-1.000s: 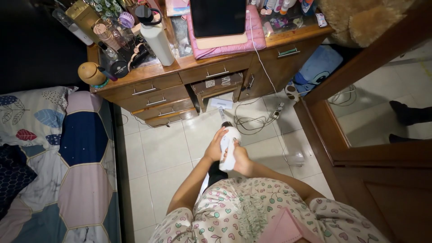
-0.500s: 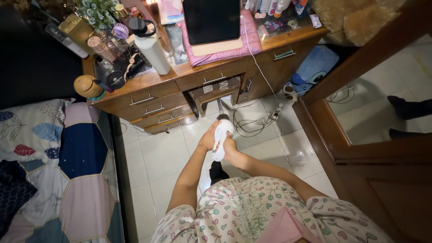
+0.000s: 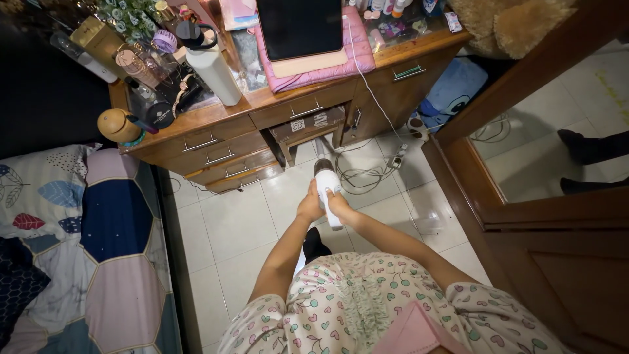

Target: Using a handheld vacuum cleaner to clean the floor and around furniture in a bedroom.

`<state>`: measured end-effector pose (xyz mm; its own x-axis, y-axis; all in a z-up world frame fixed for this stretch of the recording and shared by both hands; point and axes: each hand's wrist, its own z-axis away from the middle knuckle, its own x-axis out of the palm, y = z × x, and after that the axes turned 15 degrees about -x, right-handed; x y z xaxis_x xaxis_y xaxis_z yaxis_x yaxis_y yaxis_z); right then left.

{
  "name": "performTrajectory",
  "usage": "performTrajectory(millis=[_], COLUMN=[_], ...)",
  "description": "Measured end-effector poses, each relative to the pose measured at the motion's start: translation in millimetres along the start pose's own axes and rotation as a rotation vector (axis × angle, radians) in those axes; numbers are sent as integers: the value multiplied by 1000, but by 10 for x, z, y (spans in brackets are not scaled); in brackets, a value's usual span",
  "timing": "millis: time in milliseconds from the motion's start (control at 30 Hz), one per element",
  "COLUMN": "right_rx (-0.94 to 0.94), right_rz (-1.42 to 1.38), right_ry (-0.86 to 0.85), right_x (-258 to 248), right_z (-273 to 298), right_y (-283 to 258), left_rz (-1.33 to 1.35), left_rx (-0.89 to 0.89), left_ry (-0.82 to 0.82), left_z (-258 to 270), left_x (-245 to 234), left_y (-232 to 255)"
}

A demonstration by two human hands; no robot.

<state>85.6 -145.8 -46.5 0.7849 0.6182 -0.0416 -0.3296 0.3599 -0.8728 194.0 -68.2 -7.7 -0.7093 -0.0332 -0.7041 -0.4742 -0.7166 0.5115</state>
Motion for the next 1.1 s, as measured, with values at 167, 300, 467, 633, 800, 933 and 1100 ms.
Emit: performTrajectory(millis=[167, 300, 467, 633, 800, 933, 1100], right_rx=[-1, 2, -85, -122, -84, -127, -96], right_rz=[52, 48, 77, 239, 317, 302, 352], right_ry=[-43, -60, -136, -218, -290, -314, -293], right_x=[-101, -135, -360, -580, -485, -475, -529], right_z=[53, 82, 423, 502, 354, 271, 553], right_y=[42, 23, -42, -55, -168, -11, -132], left_rz=[-97, -79, -2, 60, -6, -24, -55], left_rx=[-15, 8, 197, 265, 165, 177, 279], left_ry=[-58, -55, 91, 77, 49, 64, 98], left_z=[89, 317, 519, 608, 494, 519, 537], left_x=[75, -11, 191, 448, 576, 383, 353], left_y=[57, 151, 65, 82, 112, 105, 122])
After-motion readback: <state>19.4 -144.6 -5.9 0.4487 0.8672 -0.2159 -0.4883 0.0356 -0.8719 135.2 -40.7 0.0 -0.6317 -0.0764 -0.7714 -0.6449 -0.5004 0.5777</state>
